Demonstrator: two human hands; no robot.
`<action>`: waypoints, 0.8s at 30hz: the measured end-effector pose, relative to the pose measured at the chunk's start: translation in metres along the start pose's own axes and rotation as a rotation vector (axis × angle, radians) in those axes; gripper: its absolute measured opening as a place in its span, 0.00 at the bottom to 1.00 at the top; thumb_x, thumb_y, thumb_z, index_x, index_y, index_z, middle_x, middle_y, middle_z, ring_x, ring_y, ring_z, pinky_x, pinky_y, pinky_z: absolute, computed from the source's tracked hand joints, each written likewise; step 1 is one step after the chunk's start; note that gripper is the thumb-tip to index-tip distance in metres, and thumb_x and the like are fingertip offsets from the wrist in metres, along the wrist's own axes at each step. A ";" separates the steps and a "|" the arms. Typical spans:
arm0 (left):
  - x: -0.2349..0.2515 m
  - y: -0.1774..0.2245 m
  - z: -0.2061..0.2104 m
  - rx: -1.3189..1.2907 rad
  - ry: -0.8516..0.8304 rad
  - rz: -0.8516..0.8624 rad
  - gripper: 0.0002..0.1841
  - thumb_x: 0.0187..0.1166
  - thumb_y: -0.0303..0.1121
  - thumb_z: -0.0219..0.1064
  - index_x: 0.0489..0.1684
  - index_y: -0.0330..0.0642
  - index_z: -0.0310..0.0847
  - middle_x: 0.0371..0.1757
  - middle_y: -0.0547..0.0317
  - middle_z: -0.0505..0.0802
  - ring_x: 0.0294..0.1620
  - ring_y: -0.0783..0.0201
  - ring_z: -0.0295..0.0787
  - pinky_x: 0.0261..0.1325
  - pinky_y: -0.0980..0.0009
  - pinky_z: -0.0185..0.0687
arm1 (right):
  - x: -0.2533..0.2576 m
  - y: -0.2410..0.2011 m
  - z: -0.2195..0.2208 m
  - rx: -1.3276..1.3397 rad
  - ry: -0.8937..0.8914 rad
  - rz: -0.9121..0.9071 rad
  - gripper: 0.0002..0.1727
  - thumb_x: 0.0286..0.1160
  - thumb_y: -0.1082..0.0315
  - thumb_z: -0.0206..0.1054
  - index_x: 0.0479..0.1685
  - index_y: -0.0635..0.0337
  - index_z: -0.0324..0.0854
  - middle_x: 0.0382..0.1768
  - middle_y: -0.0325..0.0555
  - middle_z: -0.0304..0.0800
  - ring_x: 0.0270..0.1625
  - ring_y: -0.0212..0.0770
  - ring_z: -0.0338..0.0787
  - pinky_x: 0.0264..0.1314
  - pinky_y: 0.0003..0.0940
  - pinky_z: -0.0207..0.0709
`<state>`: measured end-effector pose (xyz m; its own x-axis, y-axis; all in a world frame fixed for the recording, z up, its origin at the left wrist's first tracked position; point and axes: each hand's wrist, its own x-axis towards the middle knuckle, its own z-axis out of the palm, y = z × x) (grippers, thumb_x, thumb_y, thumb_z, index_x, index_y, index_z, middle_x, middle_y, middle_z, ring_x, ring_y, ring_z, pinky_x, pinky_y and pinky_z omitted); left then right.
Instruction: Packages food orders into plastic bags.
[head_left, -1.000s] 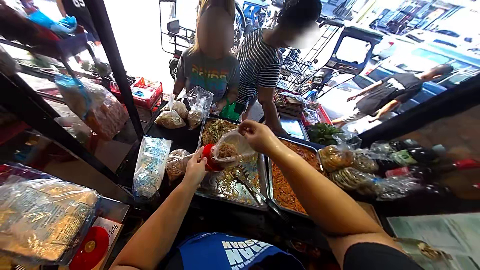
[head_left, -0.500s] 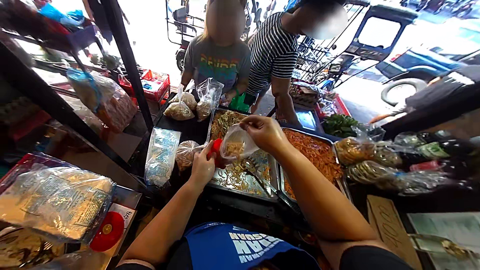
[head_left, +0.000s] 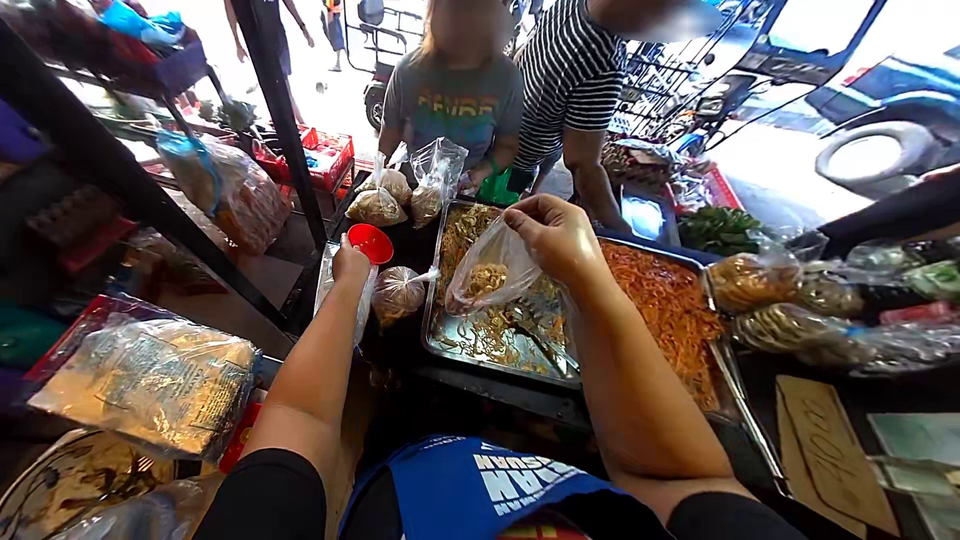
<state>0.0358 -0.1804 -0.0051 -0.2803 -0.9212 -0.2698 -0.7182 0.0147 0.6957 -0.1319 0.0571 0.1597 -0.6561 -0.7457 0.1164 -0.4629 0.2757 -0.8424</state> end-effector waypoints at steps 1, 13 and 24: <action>-0.003 0.000 -0.002 0.056 0.019 0.015 0.31 0.94 0.36 0.47 0.95 0.39 0.47 0.77 0.29 0.80 0.79 0.35 0.78 0.80 0.40 0.70 | -0.001 0.001 0.001 0.036 0.002 0.008 0.07 0.82 0.63 0.70 0.48 0.54 0.86 0.34 0.36 0.90 0.32 0.26 0.84 0.40 0.25 0.78; -0.130 0.045 -0.008 -0.224 -0.486 0.333 0.15 0.89 0.38 0.61 0.60 0.36 0.79 0.38 0.49 0.91 0.32 0.59 0.89 0.41 0.59 0.87 | -0.008 0.005 0.009 0.290 0.001 0.028 0.06 0.83 0.64 0.68 0.50 0.55 0.84 0.33 0.35 0.87 0.19 0.25 0.76 0.19 0.21 0.71; -0.205 0.082 -0.057 -0.539 -0.200 0.570 0.04 0.87 0.24 0.60 0.50 0.33 0.73 0.39 0.51 0.87 0.34 0.62 0.92 0.42 0.63 0.94 | -0.030 0.060 0.009 0.697 -0.053 0.247 0.03 0.83 0.67 0.67 0.49 0.52 0.82 0.32 0.33 0.85 0.23 0.24 0.80 0.26 0.19 0.78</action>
<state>0.0709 -0.0125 0.1449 -0.6558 -0.7409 0.1449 -0.0387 0.2247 0.9737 -0.1352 0.0904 0.1010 -0.6542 -0.7449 -0.1308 0.1922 0.0035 -0.9814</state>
